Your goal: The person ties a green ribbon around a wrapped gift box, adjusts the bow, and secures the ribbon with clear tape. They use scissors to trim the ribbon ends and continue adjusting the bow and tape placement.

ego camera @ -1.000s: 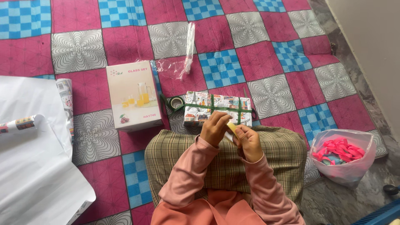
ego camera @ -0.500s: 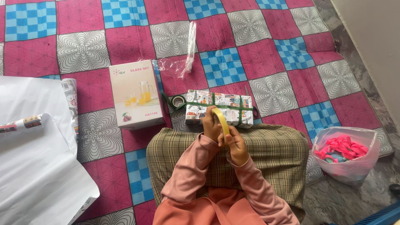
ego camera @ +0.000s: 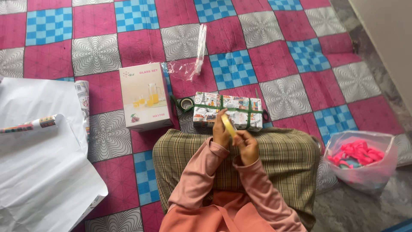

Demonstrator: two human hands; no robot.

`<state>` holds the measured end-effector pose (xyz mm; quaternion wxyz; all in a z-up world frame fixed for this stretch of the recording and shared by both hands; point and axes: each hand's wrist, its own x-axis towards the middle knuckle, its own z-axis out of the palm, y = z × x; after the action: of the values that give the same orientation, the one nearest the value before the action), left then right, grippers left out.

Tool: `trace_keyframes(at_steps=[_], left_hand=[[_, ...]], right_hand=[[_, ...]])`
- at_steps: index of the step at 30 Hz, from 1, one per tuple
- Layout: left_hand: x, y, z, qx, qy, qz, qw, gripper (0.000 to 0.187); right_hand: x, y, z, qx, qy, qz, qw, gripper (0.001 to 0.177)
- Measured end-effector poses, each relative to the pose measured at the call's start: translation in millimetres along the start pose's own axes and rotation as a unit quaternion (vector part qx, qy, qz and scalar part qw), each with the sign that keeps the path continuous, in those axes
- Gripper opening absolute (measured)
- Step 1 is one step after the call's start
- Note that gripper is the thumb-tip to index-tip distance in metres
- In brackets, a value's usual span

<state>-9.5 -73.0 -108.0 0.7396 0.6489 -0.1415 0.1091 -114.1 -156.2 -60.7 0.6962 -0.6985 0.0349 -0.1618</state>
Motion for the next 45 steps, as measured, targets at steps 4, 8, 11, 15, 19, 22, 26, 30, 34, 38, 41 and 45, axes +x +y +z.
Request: trace_keyframes(at_steps=[4,8,11,15,19,22,26,30,34,38,41,45], left_hand=[[-5,69,-13,0.175,-0.075,0.289,0.938,0.049],[-1,91,-12,0.211,-0.119,0.305,0.921,0.044],[-3,83,-9,0.226,-0.118,0.265,0.930,0.040],[-11,61,-11,0.214,-0.115,0.224,0.944,0.037],[-12,47,-10,0.183,-0.115,0.207,0.954,0.040],[-12,38,-12,0.157,-0.111,0.167,0.967,0.038],[-23,24,-12,0.073,-0.089,0.090,0.989,0.038],[-55,13,-7,-0.142,-0.053,-0.030,0.988,0.029],[-68,9,-3,-0.266,-0.026,-0.097,0.959,0.026],[-67,14,-5,-0.363,-0.013,-0.180,0.914,0.025],[-65,12,-2,-0.383,-0.001,-0.203,0.901,0.021],[-70,-9,-1,-0.367,0.005,-0.195,0.910,0.018]], right_hand=[[7,31,-42,0.041,0.059,0.053,0.996,0.032],[-2,47,-55,0.044,0.028,0.075,0.996,0.032],[-1,43,-62,0.160,-0.073,0.082,0.981,0.035],[-2,32,-73,0.263,-0.173,0.109,0.943,0.044],[0,18,-78,0.246,-0.217,0.069,0.942,0.052],[-3,13,-75,0.239,-0.225,0.064,0.942,0.055],[-7,14,-71,0.206,-0.172,0.053,0.962,0.047],[-14,13,-62,0.226,-0.167,-0.070,0.957,0.042],[-23,-1,-57,0.202,-0.187,-0.034,0.961,0.041],[-30,-17,-44,0.135,-0.191,0.012,0.972,0.044],[-32,-24,-35,0.142,-0.175,0.002,0.974,0.045],[-38,-25,-21,0.125,-0.115,-0.024,0.985,0.044]])
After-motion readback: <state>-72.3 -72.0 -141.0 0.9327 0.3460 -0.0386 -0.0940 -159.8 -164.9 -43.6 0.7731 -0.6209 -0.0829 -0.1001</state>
